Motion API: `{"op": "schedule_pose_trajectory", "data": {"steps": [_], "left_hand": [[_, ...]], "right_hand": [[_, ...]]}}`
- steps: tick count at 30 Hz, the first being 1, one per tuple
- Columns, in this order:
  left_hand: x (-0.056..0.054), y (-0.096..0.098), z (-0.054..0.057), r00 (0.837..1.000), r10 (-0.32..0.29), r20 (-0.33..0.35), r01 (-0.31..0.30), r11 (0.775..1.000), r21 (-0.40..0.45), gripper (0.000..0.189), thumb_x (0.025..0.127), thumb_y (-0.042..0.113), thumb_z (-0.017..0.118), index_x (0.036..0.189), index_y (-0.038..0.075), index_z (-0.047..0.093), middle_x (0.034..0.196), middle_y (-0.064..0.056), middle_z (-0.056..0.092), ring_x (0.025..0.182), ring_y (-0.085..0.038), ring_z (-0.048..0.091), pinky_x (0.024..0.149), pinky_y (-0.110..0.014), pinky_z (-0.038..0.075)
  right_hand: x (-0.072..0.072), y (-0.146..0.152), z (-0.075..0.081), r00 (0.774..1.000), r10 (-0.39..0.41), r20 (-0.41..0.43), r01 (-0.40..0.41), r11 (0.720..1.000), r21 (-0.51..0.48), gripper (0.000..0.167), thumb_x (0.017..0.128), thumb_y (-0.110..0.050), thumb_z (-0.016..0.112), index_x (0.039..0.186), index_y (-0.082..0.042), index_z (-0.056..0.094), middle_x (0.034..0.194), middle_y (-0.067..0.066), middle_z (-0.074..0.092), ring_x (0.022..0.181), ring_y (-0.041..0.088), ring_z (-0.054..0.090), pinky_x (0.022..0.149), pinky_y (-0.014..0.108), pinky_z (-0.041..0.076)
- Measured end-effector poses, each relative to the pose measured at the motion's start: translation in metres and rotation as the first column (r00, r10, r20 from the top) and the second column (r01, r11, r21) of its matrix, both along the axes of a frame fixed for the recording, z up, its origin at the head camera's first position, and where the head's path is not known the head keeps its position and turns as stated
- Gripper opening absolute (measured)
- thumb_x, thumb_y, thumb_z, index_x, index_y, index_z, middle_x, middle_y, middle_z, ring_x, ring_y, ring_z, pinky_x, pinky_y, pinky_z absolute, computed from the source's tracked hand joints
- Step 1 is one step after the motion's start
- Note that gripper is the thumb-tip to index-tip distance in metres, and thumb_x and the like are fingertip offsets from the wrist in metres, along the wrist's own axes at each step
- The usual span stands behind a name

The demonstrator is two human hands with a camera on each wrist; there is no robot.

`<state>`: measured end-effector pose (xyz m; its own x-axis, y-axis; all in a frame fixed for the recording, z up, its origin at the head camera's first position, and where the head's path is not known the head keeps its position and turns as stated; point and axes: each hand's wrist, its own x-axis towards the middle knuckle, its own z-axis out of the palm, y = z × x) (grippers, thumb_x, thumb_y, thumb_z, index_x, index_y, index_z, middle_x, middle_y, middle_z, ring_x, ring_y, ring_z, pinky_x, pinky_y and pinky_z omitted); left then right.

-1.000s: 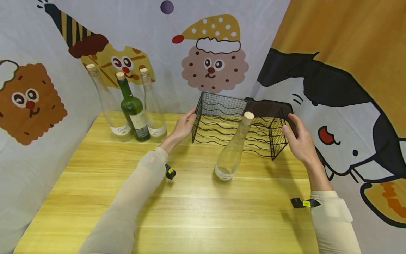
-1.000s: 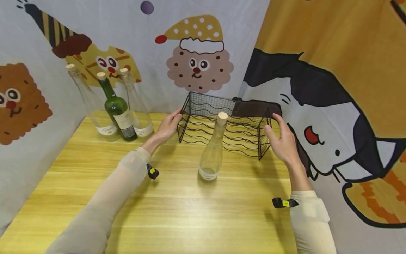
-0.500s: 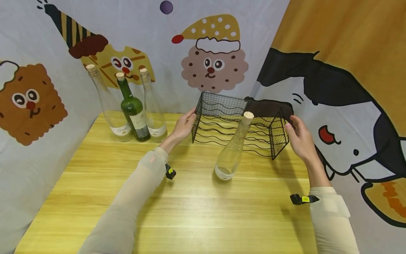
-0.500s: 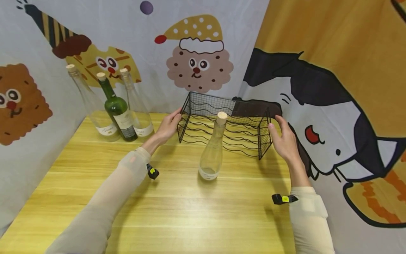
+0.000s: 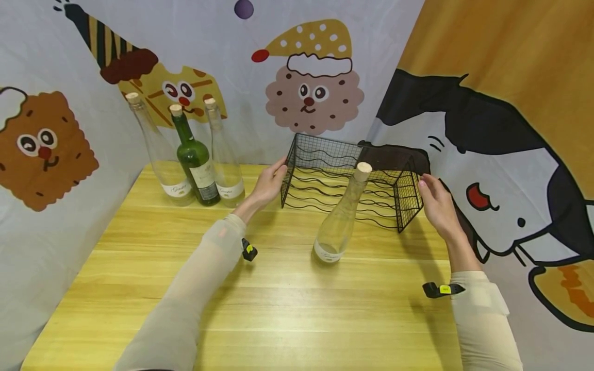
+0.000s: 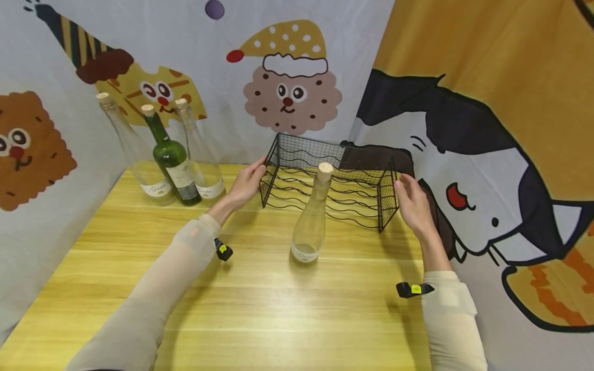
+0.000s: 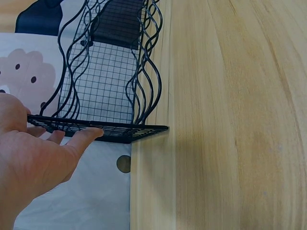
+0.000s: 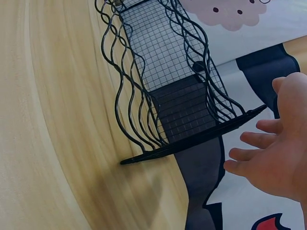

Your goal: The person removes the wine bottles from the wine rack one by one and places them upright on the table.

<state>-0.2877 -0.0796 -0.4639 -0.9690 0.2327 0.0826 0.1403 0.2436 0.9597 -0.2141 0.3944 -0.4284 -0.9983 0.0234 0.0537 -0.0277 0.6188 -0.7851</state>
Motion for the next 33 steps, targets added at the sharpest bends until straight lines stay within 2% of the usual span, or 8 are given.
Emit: {"op": "schedule_pose_trajectory", "data": {"steps": [6, 14, 21, 33], "left_hand": [[-0.001, -0.001, -0.001, 1.0, -0.004, 0.001, 0.004, 1.0, 0.001, 0.058, 0.125, 0.039, 0.038, 0.18, 0.022, 0.031, 0.188, -0.003, 0.03, 0.175, -0.029, 0.031, 0.147, -0.046, 0.025], [0.0, -0.001, -0.001, 1.0, -0.006, -0.002, 0.006, 1.0, -0.003, 0.059, 0.125, 0.04, 0.038, 0.18, 0.02, 0.03, 0.189, -0.005, 0.029, 0.175, -0.03, 0.031, 0.146, -0.048, 0.027], [0.0, -0.001, -0.002, 1.0, 0.001, 0.0, -0.001, 1.0, 0.004, 0.058, 0.125, 0.04, 0.039, 0.179, 0.021, 0.032, 0.188, -0.005, 0.031, 0.173, -0.032, 0.035, 0.146, -0.049, 0.028], [0.001, 0.0, -0.001, 1.0, 0.004, 0.004, -0.004, 1.0, 0.017, 0.058, 0.125, 0.04, 0.039, 0.18, 0.022, 0.032, 0.189, -0.005, 0.029, 0.175, -0.03, 0.032, 0.147, -0.048, 0.026]], "right_hand": [[-0.001, 0.0, -0.006, 0.999, -0.012, 0.037, 0.012, 1.0, 0.0, 0.086, 0.119, -0.065, 0.03, 0.182, -0.009, 0.015, 0.188, 0.024, 0.02, 0.173, 0.053, 0.022, 0.136, 0.079, 0.025], [-0.001, 0.002, -0.017, 0.999, -0.029, 0.044, 0.029, 0.999, -0.014, 0.08, 0.121, -0.061, 0.029, 0.182, -0.01, 0.018, 0.188, 0.024, 0.022, 0.172, 0.054, 0.024, 0.135, 0.079, 0.027], [-0.001, 0.001, -0.022, 0.999, -0.024, 0.026, 0.025, 0.999, -0.045, 0.075, 0.123, -0.054, 0.028, 0.182, -0.01, 0.017, 0.189, 0.021, 0.02, 0.172, 0.052, 0.024, 0.136, 0.078, 0.027], [0.001, 0.0, -0.03, 0.999, -0.051, -0.004, 0.051, 0.997, -0.06, 0.074, 0.123, -0.053, 0.028, 0.182, -0.01, 0.019, 0.19, 0.018, 0.019, 0.174, 0.05, 0.02, 0.139, 0.076, 0.021]]}}
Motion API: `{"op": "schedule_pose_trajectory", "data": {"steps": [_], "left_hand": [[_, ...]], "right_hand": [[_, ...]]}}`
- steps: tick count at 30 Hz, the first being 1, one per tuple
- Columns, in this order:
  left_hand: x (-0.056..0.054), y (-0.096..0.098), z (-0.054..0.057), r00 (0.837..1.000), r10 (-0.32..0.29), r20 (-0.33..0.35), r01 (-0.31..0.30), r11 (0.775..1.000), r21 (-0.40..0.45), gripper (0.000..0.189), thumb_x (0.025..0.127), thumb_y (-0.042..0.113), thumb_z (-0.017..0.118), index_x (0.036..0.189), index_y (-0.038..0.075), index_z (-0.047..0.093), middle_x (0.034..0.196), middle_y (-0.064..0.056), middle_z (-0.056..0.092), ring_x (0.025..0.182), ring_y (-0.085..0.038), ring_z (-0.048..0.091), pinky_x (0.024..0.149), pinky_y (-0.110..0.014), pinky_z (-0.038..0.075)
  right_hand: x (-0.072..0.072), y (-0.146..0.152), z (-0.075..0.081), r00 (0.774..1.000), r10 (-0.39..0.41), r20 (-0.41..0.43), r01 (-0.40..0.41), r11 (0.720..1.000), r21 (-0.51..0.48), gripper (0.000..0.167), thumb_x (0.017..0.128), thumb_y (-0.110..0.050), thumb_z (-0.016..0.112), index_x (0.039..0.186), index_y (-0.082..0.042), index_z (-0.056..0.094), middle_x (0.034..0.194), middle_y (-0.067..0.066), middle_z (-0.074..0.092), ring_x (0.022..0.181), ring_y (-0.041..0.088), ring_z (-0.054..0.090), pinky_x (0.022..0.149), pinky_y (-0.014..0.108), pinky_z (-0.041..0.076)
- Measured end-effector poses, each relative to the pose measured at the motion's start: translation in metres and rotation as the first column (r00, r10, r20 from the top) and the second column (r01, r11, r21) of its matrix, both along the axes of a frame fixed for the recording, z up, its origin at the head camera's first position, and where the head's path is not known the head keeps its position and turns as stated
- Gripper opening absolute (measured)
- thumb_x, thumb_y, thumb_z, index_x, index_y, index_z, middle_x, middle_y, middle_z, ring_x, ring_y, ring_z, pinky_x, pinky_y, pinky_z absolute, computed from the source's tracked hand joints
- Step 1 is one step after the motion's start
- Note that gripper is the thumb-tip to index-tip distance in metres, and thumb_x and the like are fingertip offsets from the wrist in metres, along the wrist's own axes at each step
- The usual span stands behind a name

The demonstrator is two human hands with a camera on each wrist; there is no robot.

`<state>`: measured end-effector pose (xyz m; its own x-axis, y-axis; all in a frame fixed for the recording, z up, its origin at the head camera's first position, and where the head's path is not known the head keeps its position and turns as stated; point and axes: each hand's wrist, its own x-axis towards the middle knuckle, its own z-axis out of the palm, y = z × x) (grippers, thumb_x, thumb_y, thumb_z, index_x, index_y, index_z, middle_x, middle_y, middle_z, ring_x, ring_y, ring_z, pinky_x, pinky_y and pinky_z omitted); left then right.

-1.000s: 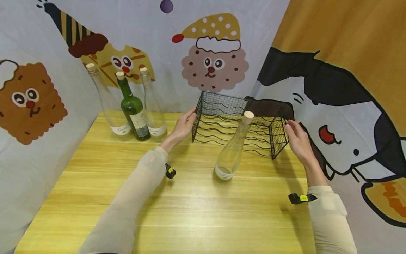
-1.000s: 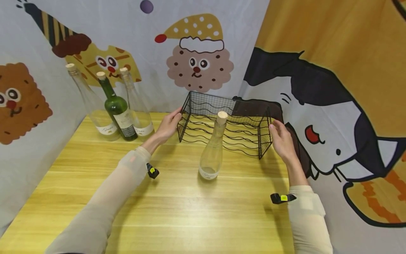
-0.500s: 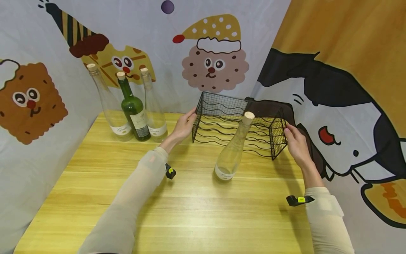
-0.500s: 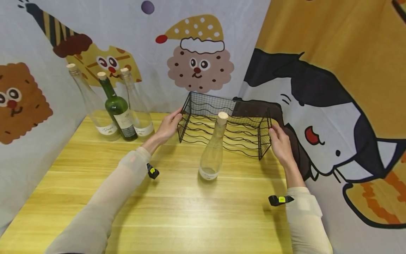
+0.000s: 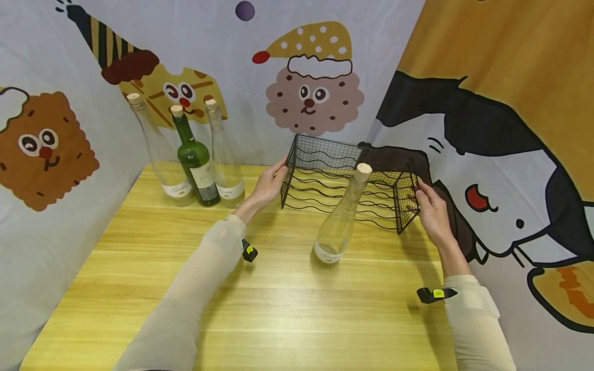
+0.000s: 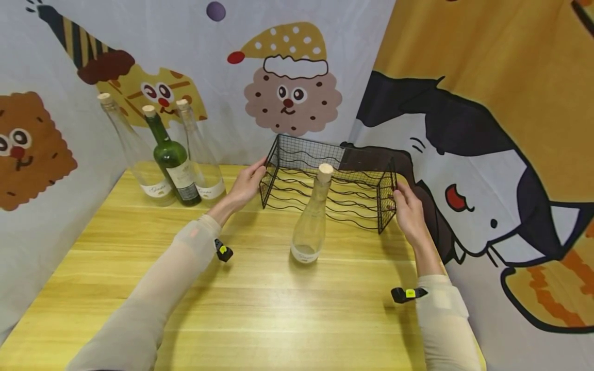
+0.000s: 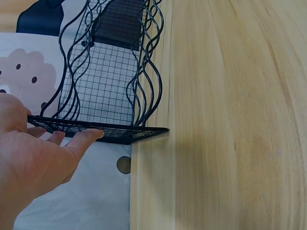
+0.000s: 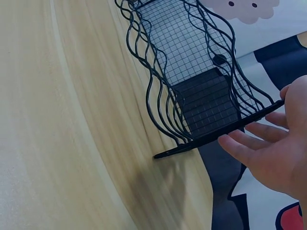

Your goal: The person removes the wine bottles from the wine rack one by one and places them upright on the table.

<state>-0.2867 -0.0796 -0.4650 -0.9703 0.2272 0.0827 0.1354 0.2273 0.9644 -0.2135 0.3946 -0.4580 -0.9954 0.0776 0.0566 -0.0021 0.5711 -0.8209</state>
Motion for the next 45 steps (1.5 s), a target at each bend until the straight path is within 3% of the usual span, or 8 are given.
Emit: {"op": "schedule_pose_trajectory", "data": {"steps": [22, 30, 36, 45], "left_hand": [[0.004, 0.0, 0.004, 0.999, 0.018, 0.035, -0.018, 1.0, -0.011, 0.059, 0.124, 0.041, 0.04, 0.18, 0.023, 0.032, 0.189, -0.005, 0.029, 0.175, -0.032, 0.031, 0.146, -0.05, 0.027], [0.005, 0.001, 0.006, 0.999, 0.039, 0.015, -0.038, 0.999, -0.03, 0.06, 0.123, 0.042, 0.043, 0.18, 0.023, 0.033, 0.188, -0.006, 0.032, 0.171, -0.036, 0.039, 0.143, -0.054, 0.034], [0.01, 0.0, 0.012, 1.0, 0.025, 0.008, -0.025, 0.999, -0.04, 0.066, 0.121, 0.054, 0.044, 0.18, 0.028, 0.032, 0.185, -0.005, 0.039, 0.169, -0.039, 0.042, 0.141, -0.057, 0.038], [0.013, -0.002, 0.021, 0.998, 0.0, -0.055, -0.004, 0.998, -0.058, 0.067, 0.12, 0.055, 0.046, 0.18, 0.031, 0.03, 0.183, -0.013, 0.041, 0.169, -0.035, 0.043, 0.142, -0.057, 0.035]], "right_hand": [[0.004, -0.007, 0.0, 0.999, -0.013, -0.043, 0.013, 1.0, -0.003, 0.073, 0.123, -0.051, 0.026, 0.181, -0.007, 0.021, 0.189, 0.02, 0.02, 0.174, 0.05, 0.02, 0.141, 0.075, 0.018], [0.006, -0.009, 0.001, 0.999, -0.012, -0.047, 0.012, 1.0, -0.013, 0.073, 0.123, -0.051, 0.026, 0.182, -0.007, 0.019, 0.189, 0.02, 0.018, 0.175, 0.05, 0.018, 0.142, 0.073, 0.016], [0.005, -0.008, -0.001, 0.999, -0.021, -0.048, 0.02, 1.0, -0.011, 0.072, 0.123, -0.052, 0.026, 0.182, -0.011, 0.019, 0.19, 0.017, 0.017, 0.175, 0.048, 0.017, 0.142, 0.073, 0.016], [0.005, -0.008, -0.002, 0.998, -0.017, -0.057, 0.017, 1.0, -0.009, 0.073, 0.123, -0.051, 0.025, 0.182, -0.007, 0.019, 0.189, 0.02, 0.018, 0.174, 0.051, 0.019, 0.141, 0.075, 0.018]]}}
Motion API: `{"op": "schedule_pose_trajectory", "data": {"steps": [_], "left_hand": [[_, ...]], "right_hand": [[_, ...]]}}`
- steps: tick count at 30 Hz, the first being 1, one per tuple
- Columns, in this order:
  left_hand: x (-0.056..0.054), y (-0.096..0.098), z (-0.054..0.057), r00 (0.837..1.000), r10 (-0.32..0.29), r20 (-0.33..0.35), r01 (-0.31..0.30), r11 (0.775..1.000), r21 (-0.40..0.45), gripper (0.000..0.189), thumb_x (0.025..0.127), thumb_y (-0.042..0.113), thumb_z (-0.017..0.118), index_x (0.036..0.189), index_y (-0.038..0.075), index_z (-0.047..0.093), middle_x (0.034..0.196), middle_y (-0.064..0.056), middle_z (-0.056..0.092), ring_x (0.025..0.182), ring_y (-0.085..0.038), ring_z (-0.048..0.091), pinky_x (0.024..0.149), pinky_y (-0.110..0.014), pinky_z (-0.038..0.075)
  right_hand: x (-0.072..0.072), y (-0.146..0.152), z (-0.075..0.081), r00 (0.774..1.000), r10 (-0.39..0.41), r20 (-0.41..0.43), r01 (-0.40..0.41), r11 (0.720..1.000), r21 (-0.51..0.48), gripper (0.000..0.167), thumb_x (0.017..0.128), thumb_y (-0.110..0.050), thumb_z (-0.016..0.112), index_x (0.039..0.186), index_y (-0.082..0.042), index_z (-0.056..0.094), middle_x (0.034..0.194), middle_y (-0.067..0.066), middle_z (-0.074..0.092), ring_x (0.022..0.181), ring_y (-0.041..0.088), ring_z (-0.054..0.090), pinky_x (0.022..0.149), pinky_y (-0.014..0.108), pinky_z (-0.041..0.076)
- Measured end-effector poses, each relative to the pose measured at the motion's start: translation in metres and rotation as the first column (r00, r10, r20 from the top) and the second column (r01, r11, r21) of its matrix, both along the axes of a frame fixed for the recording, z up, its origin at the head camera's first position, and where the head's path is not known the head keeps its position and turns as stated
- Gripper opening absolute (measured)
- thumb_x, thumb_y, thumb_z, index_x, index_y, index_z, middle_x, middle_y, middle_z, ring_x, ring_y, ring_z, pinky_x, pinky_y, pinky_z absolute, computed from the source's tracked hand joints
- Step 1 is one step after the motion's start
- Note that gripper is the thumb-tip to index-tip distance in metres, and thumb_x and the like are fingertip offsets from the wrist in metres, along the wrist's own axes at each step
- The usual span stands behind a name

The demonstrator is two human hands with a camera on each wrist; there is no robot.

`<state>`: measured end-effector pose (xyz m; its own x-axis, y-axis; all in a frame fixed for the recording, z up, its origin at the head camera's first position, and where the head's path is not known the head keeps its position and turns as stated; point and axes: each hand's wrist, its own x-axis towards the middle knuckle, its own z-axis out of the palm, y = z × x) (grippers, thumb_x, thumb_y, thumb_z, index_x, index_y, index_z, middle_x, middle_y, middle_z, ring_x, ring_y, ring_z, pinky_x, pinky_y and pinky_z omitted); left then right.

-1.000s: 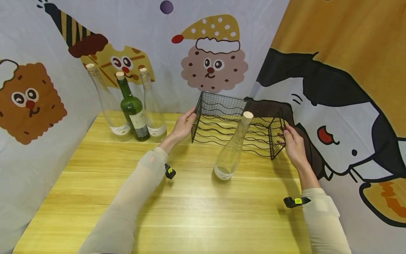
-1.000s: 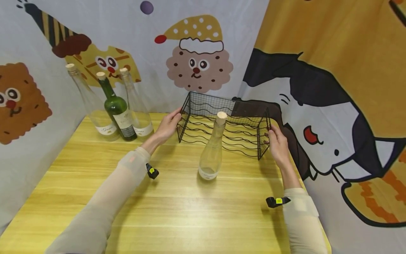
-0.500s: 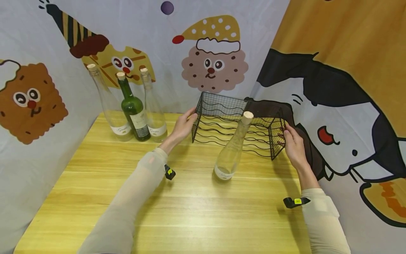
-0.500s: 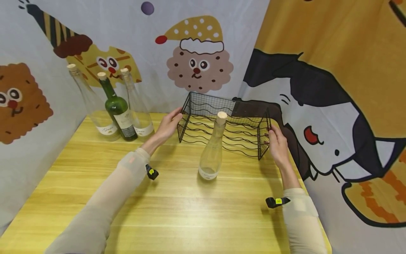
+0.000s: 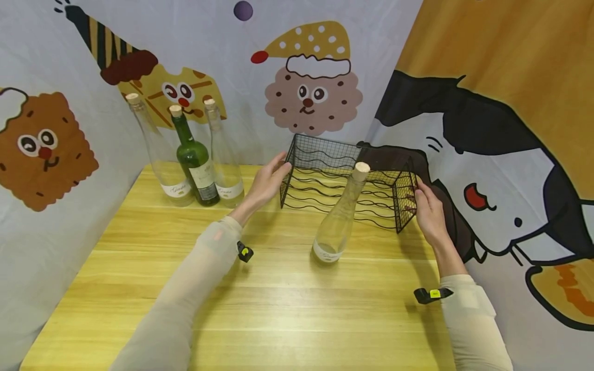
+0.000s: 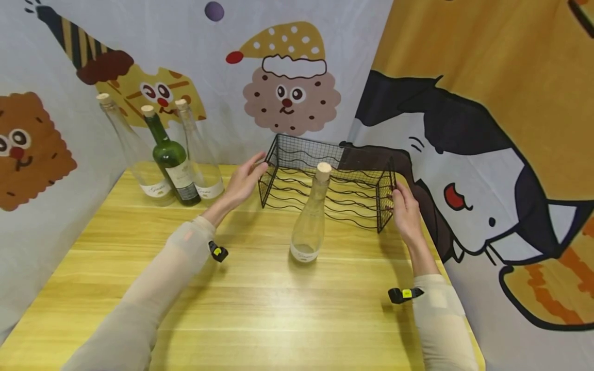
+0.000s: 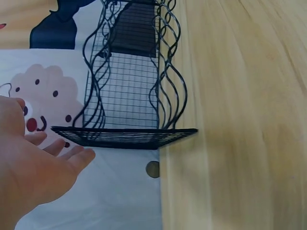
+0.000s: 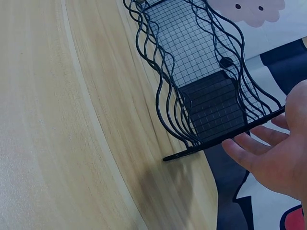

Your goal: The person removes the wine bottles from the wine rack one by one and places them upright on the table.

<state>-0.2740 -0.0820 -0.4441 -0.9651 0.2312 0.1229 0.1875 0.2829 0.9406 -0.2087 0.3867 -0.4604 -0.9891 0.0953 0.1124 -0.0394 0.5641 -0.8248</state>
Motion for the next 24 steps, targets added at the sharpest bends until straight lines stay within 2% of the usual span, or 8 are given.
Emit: {"op": "schedule_pose_trajectory", "data": {"steps": [2, 6, 9, 13, 15, 20, 24], "left_hand": [[0.001, 0.0, 0.003, 0.999, -0.007, -0.037, 0.006, 1.0, -0.01, 0.067, 0.12, 0.055, 0.046, 0.18, 0.03, 0.031, 0.18, -0.015, 0.045, 0.168, -0.034, 0.044, 0.142, -0.057, 0.035], [0.006, 0.003, 0.013, 0.991, -0.021, -0.133, 0.013, 0.998, -0.062, 0.066, 0.121, 0.052, 0.045, 0.18, 0.027, 0.032, 0.183, -0.012, 0.04, 0.17, -0.033, 0.039, 0.144, -0.052, 0.034], [0.013, 0.008, 0.023, 0.981, -0.038, -0.192, 0.017, 0.994, -0.108, 0.065, 0.121, 0.049, 0.045, 0.18, 0.026, 0.033, 0.188, -0.007, 0.033, 0.174, -0.031, 0.032, 0.145, -0.053, 0.03], [0.024, 0.014, 0.035, 0.967, -0.073, -0.244, 0.042, 0.991, -0.13, 0.063, 0.121, 0.045, 0.046, 0.18, 0.025, 0.034, 0.188, -0.005, 0.031, 0.176, -0.03, 0.028, 0.146, -0.056, 0.025], [0.028, 0.018, 0.039, 0.961, -0.091, -0.261, 0.06, 0.99, -0.125, 0.063, 0.121, 0.045, 0.046, 0.18, 0.024, 0.033, 0.188, -0.004, 0.031, 0.176, -0.03, 0.029, 0.145, -0.055, 0.029], [0.039, 0.024, 0.046, 0.948, -0.136, -0.287, 0.111, 0.989, -0.1, 0.064, 0.12, 0.045, 0.046, 0.18, 0.025, 0.033, 0.188, -0.003, 0.031, 0.169, -0.032, 0.042, 0.136, -0.051, 0.047], [0.048, 0.029, 0.052, 0.941, -0.178, -0.289, 0.16, 0.984, -0.082, 0.064, 0.12, 0.044, 0.048, 0.18, 0.028, 0.033, 0.187, -0.001, 0.033, 0.165, -0.031, 0.047, 0.133, -0.051, 0.05]], "right_hand": [[0.0, 0.0, 0.0, 1.0, 0.0, -0.001, 0.0, 1.0, 0.0, 0.074, 0.123, -0.052, 0.025, 0.182, -0.007, 0.019, 0.189, 0.021, 0.018, 0.174, 0.051, 0.02, 0.141, 0.075, 0.018], [0.001, 0.0, 0.0, 1.0, -0.002, 0.001, 0.001, 1.0, 0.004, 0.074, 0.123, -0.053, 0.025, 0.182, -0.009, 0.018, 0.189, 0.02, 0.018, 0.174, 0.05, 0.02, 0.141, 0.075, 0.019], [0.001, 0.001, -0.001, 1.0, 0.0, 0.004, 0.0, 1.0, 0.006, 0.074, 0.123, -0.053, 0.024, 0.182, -0.01, 0.018, 0.19, 0.019, 0.018, 0.173, 0.051, 0.021, 0.14, 0.076, 0.02], [0.0, 0.001, -0.001, 1.0, -0.005, 0.008, 0.005, 1.0, 0.004, 0.073, 0.123, -0.053, 0.025, 0.182, -0.01, 0.018, 0.189, 0.019, 0.018, 0.173, 0.051, 0.022, 0.14, 0.075, 0.02], [0.0, 0.001, -0.001, 1.0, -0.012, 0.008, 0.012, 1.0, 0.004, 0.073, 0.123, -0.053, 0.025, 0.182, -0.01, 0.019, 0.189, 0.019, 0.019, 0.174, 0.05, 0.021, 0.141, 0.074, 0.02], [-0.001, 0.001, -0.001, 1.0, -0.023, 0.005, 0.022, 1.0, 0.013, 0.073, 0.122, -0.054, 0.026, 0.182, -0.012, 0.021, 0.189, 0.018, 0.021, 0.174, 0.048, 0.021, 0.141, 0.073, 0.02], [0.0, 0.001, 0.0, 1.0, -0.016, 0.002, 0.016, 1.0, 0.017, 0.073, 0.123, -0.054, 0.026, 0.182, -0.012, 0.021, 0.189, 0.017, 0.021, 0.175, 0.048, 0.02, 0.142, 0.073, 0.019]]}}
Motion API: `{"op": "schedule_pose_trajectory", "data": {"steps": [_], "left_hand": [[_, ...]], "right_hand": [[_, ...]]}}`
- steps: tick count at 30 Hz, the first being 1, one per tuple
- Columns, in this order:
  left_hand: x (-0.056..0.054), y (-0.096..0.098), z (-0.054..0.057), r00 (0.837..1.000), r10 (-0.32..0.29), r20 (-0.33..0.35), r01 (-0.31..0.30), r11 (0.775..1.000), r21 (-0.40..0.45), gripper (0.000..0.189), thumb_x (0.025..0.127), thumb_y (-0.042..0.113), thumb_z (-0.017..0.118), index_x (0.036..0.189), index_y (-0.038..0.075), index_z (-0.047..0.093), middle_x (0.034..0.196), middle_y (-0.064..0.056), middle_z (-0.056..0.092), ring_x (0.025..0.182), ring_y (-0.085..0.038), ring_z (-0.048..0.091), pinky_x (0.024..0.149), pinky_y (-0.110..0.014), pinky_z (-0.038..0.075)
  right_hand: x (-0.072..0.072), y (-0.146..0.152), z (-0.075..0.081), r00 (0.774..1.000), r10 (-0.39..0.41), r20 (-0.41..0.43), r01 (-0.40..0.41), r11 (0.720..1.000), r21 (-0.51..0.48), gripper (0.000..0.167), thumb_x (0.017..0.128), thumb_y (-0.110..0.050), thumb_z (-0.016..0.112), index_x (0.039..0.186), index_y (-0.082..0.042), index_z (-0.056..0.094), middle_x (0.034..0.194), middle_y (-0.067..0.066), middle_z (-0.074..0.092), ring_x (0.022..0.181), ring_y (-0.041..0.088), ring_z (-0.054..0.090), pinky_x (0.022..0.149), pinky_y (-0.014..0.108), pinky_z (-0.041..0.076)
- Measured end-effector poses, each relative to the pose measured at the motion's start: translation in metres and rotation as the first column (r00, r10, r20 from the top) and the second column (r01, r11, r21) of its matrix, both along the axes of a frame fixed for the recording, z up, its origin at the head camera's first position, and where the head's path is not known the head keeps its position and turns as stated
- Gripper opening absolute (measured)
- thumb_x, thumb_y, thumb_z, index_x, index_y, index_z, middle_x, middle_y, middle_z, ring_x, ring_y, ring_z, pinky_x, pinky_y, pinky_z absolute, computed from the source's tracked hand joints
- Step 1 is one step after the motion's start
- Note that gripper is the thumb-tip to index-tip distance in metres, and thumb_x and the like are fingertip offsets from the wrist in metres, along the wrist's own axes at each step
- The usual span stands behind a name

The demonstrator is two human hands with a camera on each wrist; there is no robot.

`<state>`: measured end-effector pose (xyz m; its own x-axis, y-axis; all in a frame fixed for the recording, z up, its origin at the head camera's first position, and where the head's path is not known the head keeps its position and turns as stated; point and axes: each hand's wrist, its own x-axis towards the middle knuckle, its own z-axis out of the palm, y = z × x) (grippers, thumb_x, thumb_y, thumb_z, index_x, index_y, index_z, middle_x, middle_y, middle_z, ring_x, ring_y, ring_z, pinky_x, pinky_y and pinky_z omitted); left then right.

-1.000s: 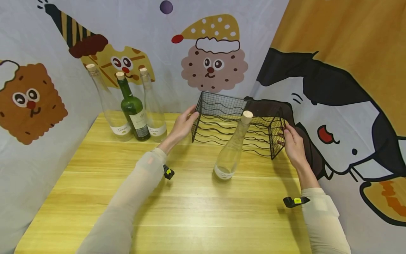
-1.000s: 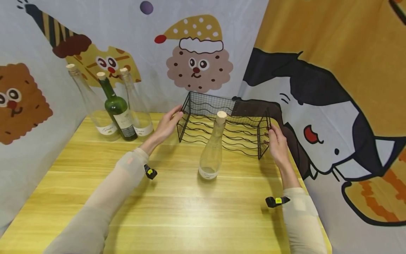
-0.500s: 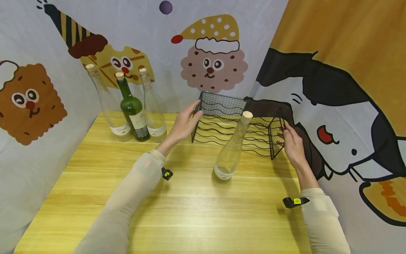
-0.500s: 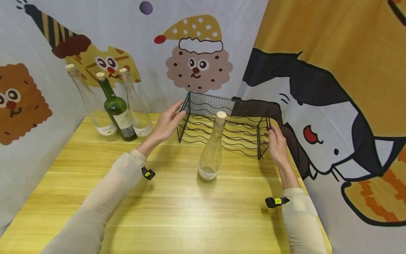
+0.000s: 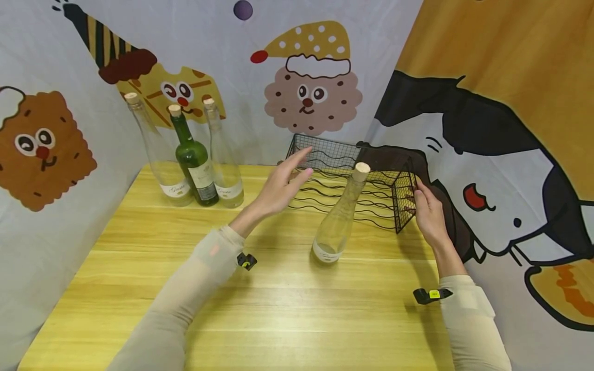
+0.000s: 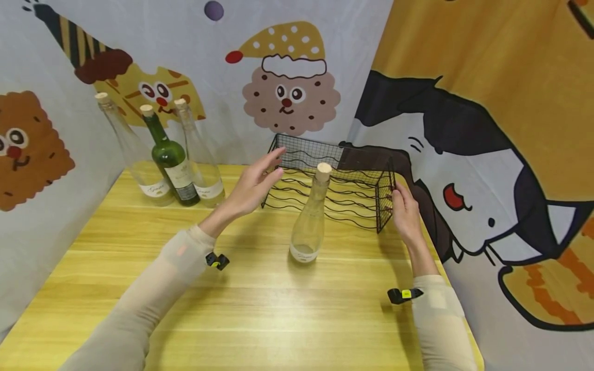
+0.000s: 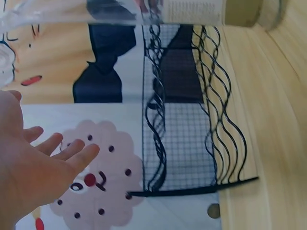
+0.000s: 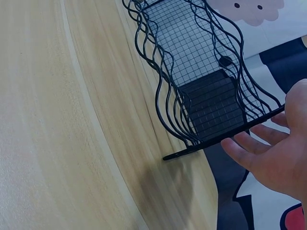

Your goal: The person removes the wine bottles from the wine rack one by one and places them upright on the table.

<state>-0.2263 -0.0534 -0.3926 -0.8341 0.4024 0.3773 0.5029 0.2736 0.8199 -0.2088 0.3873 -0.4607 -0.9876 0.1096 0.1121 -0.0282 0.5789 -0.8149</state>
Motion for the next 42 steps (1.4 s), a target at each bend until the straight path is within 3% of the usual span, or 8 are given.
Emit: {"op": "schedule_pose_trajectory", "data": {"steps": [6, 11, 20, 25, 32, 42], "left_hand": [[0.011, 0.008, 0.006, 0.997, -0.08, 0.002, 0.08, 0.996, 0.034, 0.064, 0.119, 0.045, 0.049, 0.179, 0.03, 0.034, 0.187, 0.001, 0.035, 0.165, -0.031, 0.048, 0.134, -0.05, 0.049], [0.021, 0.014, 0.012, 0.991, -0.136, -0.004, 0.136, 0.988, 0.068, 0.067, 0.117, 0.042, 0.05, 0.179, 0.022, 0.035, 0.185, -0.003, 0.04, 0.163, -0.031, 0.051, 0.132, -0.048, 0.051], [0.035, 0.029, 0.021, 0.966, -0.255, -0.034, 0.257, 0.959, 0.119, 0.066, 0.115, 0.026, 0.053, 0.178, 0.012, 0.036, 0.179, -0.015, 0.047, 0.159, -0.033, 0.056, 0.132, -0.051, 0.052], [0.042, 0.036, 0.026, 0.952, -0.305, -0.034, 0.307, 0.945, 0.112, 0.068, 0.116, 0.031, 0.054, 0.178, 0.011, 0.036, 0.178, -0.015, 0.048, 0.16, -0.038, 0.055, 0.132, -0.054, 0.051], [0.046, 0.043, 0.029, 0.953, -0.302, 0.028, 0.299, 0.951, 0.076, 0.067, 0.115, 0.034, 0.056, 0.176, 0.013, 0.04, 0.178, -0.01, 0.05, 0.157, -0.032, 0.059, 0.131, -0.045, 0.053], [0.049, 0.051, 0.033, 0.953, -0.292, 0.08, 0.286, 0.956, 0.069, 0.065, 0.114, 0.035, 0.055, 0.173, 0.011, 0.044, 0.166, -0.013, 0.062, 0.149, -0.028, 0.065, 0.127, -0.043, 0.056]], "right_hand": [[0.001, 0.0, 0.001, 1.0, -0.002, -0.002, 0.002, 1.0, -0.004, 0.072, 0.123, -0.053, 0.027, 0.182, -0.012, 0.022, 0.189, 0.016, 0.021, 0.175, 0.047, 0.02, 0.142, 0.072, 0.019], [-0.001, 0.0, 0.0, 1.0, -0.007, -0.001, 0.007, 1.0, 0.002, 0.072, 0.122, -0.054, 0.027, 0.181, -0.012, 0.024, 0.189, 0.016, 0.022, 0.175, 0.047, 0.021, 0.142, 0.072, 0.019], [0.0, -0.001, 0.001, 1.0, -0.014, -0.001, 0.014, 1.0, 0.0, 0.07, 0.123, -0.053, 0.027, 0.181, -0.014, 0.024, 0.188, 0.016, 0.025, 0.174, 0.048, 0.024, 0.141, 0.072, 0.021], [0.0, -0.001, 0.002, 1.0, -0.012, 0.001, 0.012, 1.0, 0.006, 0.07, 0.123, -0.052, 0.028, 0.181, -0.015, 0.025, 0.188, 0.017, 0.025, 0.174, 0.048, 0.024, 0.141, 0.073, 0.021], [-0.001, 0.0, 0.0, 1.0, -0.004, -0.004, 0.004, 1.0, 0.01, 0.071, 0.123, -0.052, 0.027, 0.181, -0.012, 0.024, 0.188, 0.016, 0.024, 0.174, 0.048, 0.024, 0.141, 0.073, 0.021], [-0.001, 0.002, -0.001, 1.0, 0.012, -0.01, -0.011, 1.0, 0.006, 0.072, 0.123, -0.052, 0.027, 0.181, -0.01, 0.024, 0.19, 0.014, 0.021, 0.175, 0.047, 0.021, 0.141, 0.072, 0.019]]}}
